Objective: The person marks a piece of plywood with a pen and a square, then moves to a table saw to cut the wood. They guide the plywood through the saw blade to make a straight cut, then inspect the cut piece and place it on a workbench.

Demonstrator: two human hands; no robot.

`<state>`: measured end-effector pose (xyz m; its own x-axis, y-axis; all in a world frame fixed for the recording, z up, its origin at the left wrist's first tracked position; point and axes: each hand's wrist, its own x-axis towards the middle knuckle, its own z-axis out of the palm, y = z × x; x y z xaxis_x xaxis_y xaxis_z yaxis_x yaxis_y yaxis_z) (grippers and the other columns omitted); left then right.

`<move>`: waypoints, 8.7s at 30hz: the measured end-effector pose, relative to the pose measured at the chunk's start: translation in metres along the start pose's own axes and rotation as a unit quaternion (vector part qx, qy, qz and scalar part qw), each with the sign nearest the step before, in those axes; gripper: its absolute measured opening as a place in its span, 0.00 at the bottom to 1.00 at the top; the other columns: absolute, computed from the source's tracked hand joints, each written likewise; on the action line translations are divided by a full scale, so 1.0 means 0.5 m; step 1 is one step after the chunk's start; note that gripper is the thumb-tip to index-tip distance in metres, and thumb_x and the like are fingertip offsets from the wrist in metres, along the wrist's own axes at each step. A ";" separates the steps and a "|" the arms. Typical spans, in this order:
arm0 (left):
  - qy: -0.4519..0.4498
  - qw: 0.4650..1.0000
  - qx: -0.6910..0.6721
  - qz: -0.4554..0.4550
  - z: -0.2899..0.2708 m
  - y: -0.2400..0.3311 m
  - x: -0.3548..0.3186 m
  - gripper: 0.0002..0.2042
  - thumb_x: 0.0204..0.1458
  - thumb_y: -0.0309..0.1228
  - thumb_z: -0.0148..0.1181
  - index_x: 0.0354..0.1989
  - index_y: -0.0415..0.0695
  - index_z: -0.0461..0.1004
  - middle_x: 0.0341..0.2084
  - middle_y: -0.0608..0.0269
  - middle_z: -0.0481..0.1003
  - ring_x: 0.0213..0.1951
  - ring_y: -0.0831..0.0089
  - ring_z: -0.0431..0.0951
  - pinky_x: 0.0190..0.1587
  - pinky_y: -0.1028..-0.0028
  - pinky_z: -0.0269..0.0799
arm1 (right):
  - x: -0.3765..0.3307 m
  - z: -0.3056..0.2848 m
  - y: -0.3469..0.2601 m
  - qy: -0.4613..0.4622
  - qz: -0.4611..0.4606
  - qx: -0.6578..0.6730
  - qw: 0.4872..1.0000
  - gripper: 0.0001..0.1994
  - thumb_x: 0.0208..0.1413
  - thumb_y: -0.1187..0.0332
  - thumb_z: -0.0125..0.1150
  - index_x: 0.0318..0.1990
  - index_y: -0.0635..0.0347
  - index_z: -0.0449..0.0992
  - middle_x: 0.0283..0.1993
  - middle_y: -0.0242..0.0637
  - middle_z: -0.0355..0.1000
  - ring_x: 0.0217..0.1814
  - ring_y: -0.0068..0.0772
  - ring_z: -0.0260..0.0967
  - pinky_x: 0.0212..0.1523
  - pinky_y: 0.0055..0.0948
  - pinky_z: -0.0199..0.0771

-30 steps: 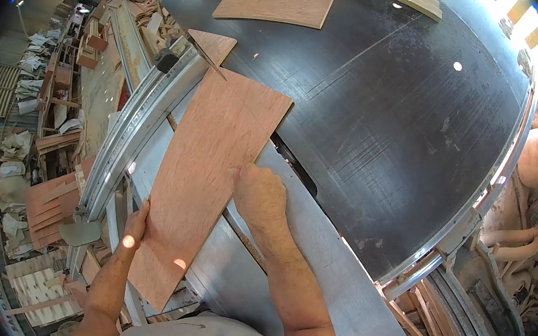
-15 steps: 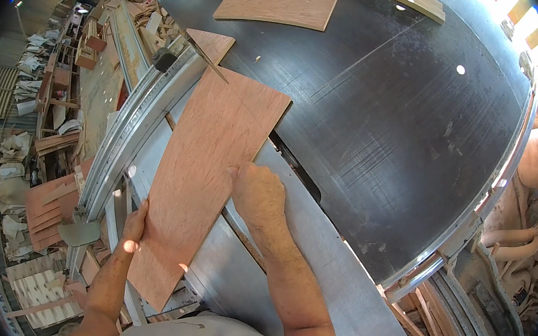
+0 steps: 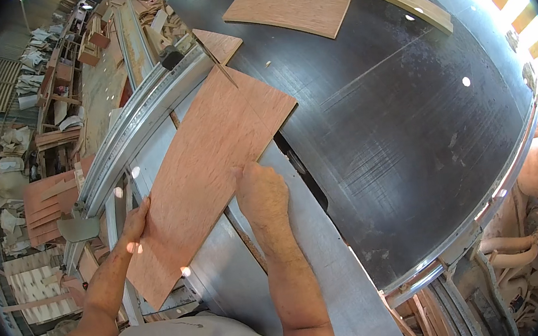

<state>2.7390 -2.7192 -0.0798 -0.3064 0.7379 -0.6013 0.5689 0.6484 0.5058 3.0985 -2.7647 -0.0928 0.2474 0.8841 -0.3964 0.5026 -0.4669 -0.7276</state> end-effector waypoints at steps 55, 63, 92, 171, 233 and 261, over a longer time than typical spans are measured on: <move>0.004 0.994 0.111 0.019 -0.019 0.036 0.094 0.49 0.50 0.69 0.52 0.49 0.19 0.71 0.48 0.40 0.74 0.51 0.60 0.74 0.54 0.70 0.67 | 0.104 0.047 -0.008 0.012 -0.009 0.022 1.000 0.19 0.62 0.60 0.55 0.29 0.70 0.77 0.28 0.55 0.75 0.31 0.54 0.76 0.34 0.46 0.74; -0.005 0.994 0.112 0.014 -0.024 0.032 0.096 0.50 0.50 0.69 0.51 0.50 0.18 0.70 0.49 0.37 0.73 0.53 0.57 0.73 0.56 0.69 0.66 | 0.103 0.051 -0.006 0.022 -0.026 0.006 0.999 0.19 0.62 0.60 0.55 0.28 0.71 0.76 0.26 0.52 0.75 0.29 0.51 0.76 0.33 0.44 0.74; 0.021 0.991 0.134 0.010 -0.015 0.030 0.088 0.49 0.49 0.69 0.52 0.49 0.19 0.71 0.47 0.37 0.74 0.52 0.57 0.75 0.55 0.68 0.66 | 0.098 0.057 0.007 0.023 -0.004 0.053 0.998 0.19 0.62 0.60 0.57 0.26 0.69 0.75 0.17 0.46 0.71 0.19 0.41 0.72 0.25 0.39 0.73; 0.334 0.905 -0.203 -0.166 -0.185 -1.345 -1.044 0.20 0.67 0.44 0.45 0.22 0.47 0.60 0.19 0.76 0.62 0.22 0.84 0.57 0.23 0.77 0.52 | -0.854 0.671 0.561 -0.248 0.149 -0.354 0.889 0.51 0.56 0.53 0.60 0.72 0.57 0.27 0.53 0.57 0.72 0.51 0.57 0.74 0.51 0.50 0.73; 0.286 0.863 -0.046 -0.414 -1.560 -3.228 -0.932 0.29 0.58 0.53 0.51 0.39 0.31 0.76 0.35 0.46 0.79 0.40 0.54 0.80 0.44 0.58 0.73 | -1.838 1.900 -0.745 0.058 -0.256 0.410 0.874 0.21 0.59 0.69 0.60 0.56 0.73 0.68 0.54 0.43 0.73 0.52 0.34 0.73 0.51 0.32 0.74; 0.149 0.942 -0.051 -0.297 -2.397 -2.862 0.469 0.25 0.60 0.48 0.53 0.42 0.31 0.75 0.40 0.49 0.79 0.43 0.51 0.79 0.44 0.59 0.75 | -1.069 2.758 -1.933 -0.001 -0.349 0.286 0.893 0.14 0.59 0.65 0.61 0.41 0.71 0.78 0.37 0.32 0.76 0.37 0.21 0.70 0.37 0.25 0.70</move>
<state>0.9383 -3.2497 -0.2035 -0.7573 0.2498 -0.6034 0.1585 0.9667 0.2011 1.3383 -2.8123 0.0503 0.0382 0.9638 0.2639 0.0287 0.2629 -0.9644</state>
